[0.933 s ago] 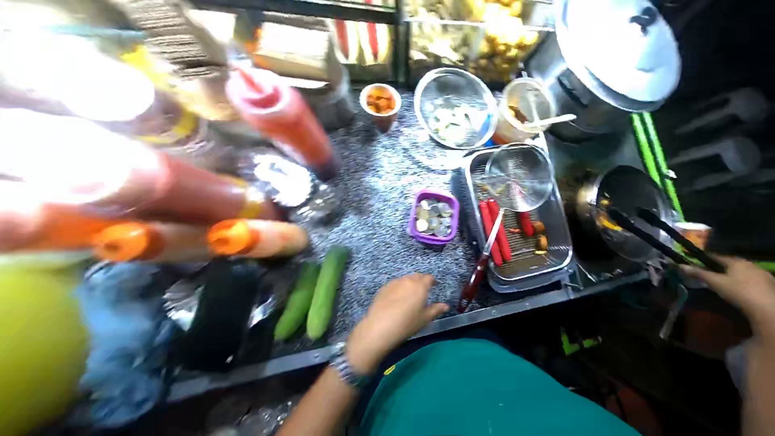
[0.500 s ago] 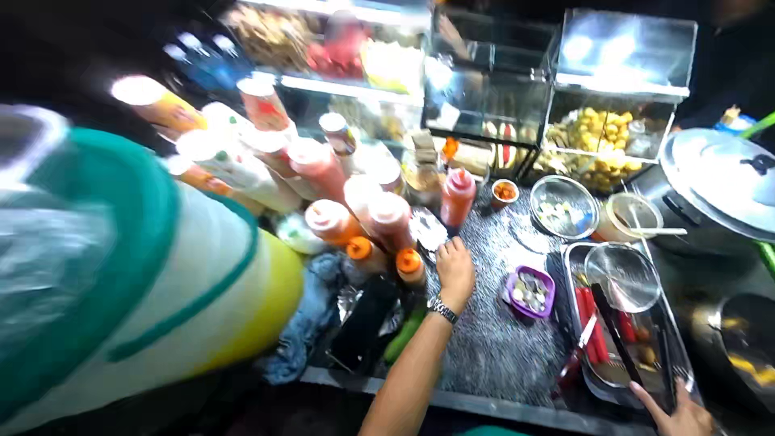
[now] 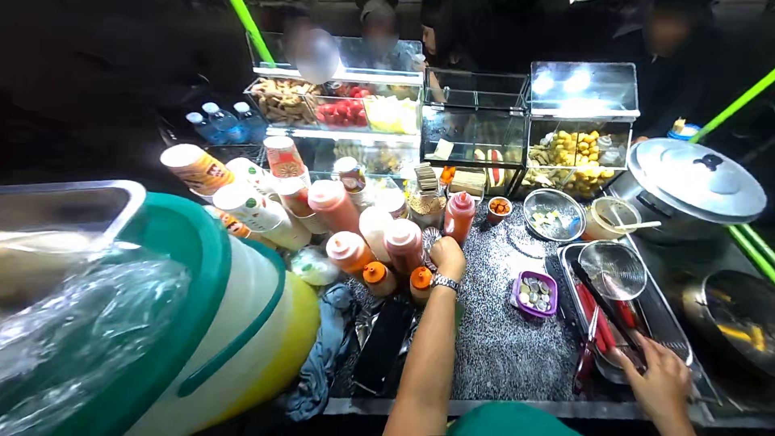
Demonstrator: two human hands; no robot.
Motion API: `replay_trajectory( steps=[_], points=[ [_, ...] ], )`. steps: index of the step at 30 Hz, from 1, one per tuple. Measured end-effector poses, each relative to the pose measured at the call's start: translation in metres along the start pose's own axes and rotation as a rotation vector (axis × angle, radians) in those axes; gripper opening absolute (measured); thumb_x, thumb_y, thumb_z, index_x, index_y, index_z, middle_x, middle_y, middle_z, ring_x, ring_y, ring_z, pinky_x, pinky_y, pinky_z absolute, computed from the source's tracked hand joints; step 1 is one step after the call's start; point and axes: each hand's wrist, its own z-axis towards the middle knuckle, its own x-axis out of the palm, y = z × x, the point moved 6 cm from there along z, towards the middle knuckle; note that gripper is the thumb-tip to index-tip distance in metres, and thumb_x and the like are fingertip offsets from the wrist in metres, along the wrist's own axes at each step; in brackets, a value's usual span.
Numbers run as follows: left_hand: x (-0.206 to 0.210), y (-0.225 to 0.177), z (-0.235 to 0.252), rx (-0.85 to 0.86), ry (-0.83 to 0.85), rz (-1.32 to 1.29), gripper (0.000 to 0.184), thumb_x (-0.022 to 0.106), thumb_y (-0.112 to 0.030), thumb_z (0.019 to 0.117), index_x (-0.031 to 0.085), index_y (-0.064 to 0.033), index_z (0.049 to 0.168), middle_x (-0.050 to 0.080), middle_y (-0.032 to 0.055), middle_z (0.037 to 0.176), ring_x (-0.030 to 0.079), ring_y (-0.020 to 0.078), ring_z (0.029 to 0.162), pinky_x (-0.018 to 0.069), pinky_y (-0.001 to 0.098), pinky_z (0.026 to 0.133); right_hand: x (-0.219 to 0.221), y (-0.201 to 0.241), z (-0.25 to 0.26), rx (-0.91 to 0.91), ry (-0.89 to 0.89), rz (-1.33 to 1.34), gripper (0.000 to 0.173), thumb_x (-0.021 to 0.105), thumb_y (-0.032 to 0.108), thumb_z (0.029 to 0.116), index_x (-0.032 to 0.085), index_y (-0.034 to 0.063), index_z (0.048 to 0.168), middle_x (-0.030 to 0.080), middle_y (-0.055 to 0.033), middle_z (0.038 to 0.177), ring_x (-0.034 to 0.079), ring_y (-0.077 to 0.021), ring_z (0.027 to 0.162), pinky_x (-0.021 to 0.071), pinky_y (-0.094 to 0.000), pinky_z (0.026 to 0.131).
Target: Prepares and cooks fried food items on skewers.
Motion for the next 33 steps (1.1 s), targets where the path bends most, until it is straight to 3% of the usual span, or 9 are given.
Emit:
replay_trajectory(
  steps=[5,7,10,15,19,23,30,33],
  points=[
    [0.012,0.017,0.007,0.112,-0.067,-0.059,0.031,0.065,-0.017,0.0956,0.064,0.01,0.111,0.064,0.0339,0.115,0.063,0.0515,0.109,0.05,0.0683,0.087,0.036,0.031,-0.017,0.016,0.075,0.082,0.06,0.063,0.043,0.0973,0.062,-0.0008,0.138,0.053,-0.0319,0.143,0.036,-0.0593,0.14,0.0252,-0.077,0.11],
    [0.009,0.013,0.01,0.089,0.012,-0.007,0.041,0.057,-0.025,0.1029,0.063,0.0123,0.117,0.061,0.036,0.125,0.059,0.0516,0.12,0.0458,0.069,0.096,0.048,0.039,-0.024,0.04,0.126,0.083,0.06,0.061,0.045,0.0984,0.061,0.0008,0.14,0.051,-0.031,0.146,0.035,-0.0573,0.142,0.0259,-0.075,0.111],
    [0.014,0.011,0.019,0.045,0.025,0.001,0.04,0.052,-0.021,0.1048,0.062,0.0156,0.118,0.059,0.0375,0.128,0.057,0.0519,0.123,0.0448,0.0679,0.098,0.057,0.044,-0.025,0.1,0.163,0.081,0.061,0.059,0.046,0.0996,0.059,0.0034,0.143,0.045,-0.0309,0.151,0.033,-0.0541,0.144,0.0256,-0.0703,0.113],
    [0.03,0.018,0.035,-0.092,-0.053,-0.226,0.054,0.044,-0.023,0.1065,0.038,0.0147,0.144,0.047,0.0373,0.142,0.053,0.0497,0.129,0.0457,0.0623,0.102,0.063,0.035,-0.027,0.165,0.168,0.073,0.061,0.059,0.047,0.1004,0.057,0.0041,0.144,0.046,-0.0288,0.151,0.036,-0.0512,0.143,0.0255,-0.0682,0.114],
    [0.044,0.026,0.034,-0.113,-0.076,-0.291,0.05,0.045,-0.025,0.1069,0.047,0.0147,0.138,0.052,0.0369,0.137,0.055,0.0489,0.127,0.0455,0.0622,0.102,0.068,0.027,-0.032,0.173,0.156,0.105,0.06,0.059,0.044,0.1004,0.054,0.0085,0.148,0.046,-0.0263,0.151,0.036,-0.0515,0.143,0.0249,-0.0711,0.112],
    [0.053,0.033,0.046,-0.174,-0.145,-0.343,0.068,0.031,-0.047,0.1101,0.045,0.0119,0.142,0.054,0.0342,0.139,0.056,0.0452,0.129,0.0448,0.0591,0.105,0.067,0.025,-0.039,0.16,0.139,0.13,0.058,0.058,0.042,0.1009,0.054,0.0081,0.148,0.046,-0.0265,0.151,0.038,-0.0512,0.141,0.028,-0.071,0.11],
    [0.059,0.031,0.048,0.015,-0.136,-0.137,0.053,0.035,-0.031,0.1098,0.055,0.015,0.129,0.054,0.0397,0.133,0.053,0.0544,0.126,0.0432,0.0696,0.099,0.058,0.025,-0.033,0.227,0.196,0.073,0.066,0.068,0.042,0.0969,0.051,0.0066,0.15,0.051,-0.0257,0.147,0.043,-0.0485,0.138,0.0312,-0.0654,0.112],
    [0.065,0.04,0.054,0.036,-0.179,-0.118,0.055,0.036,-0.034,0.1096,0.054,0.0135,0.13,0.056,0.0394,0.131,0.054,0.0548,0.125,0.0433,0.07,0.099,0.053,0.029,-0.025,0.354,0.325,0.106,0.07,0.07,0.029,0.0972,0.041,0.0026,0.155,0.05,-0.0286,0.144,0.052,-0.0436,0.131,0.0415,-0.0541,0.112]
  ],
)
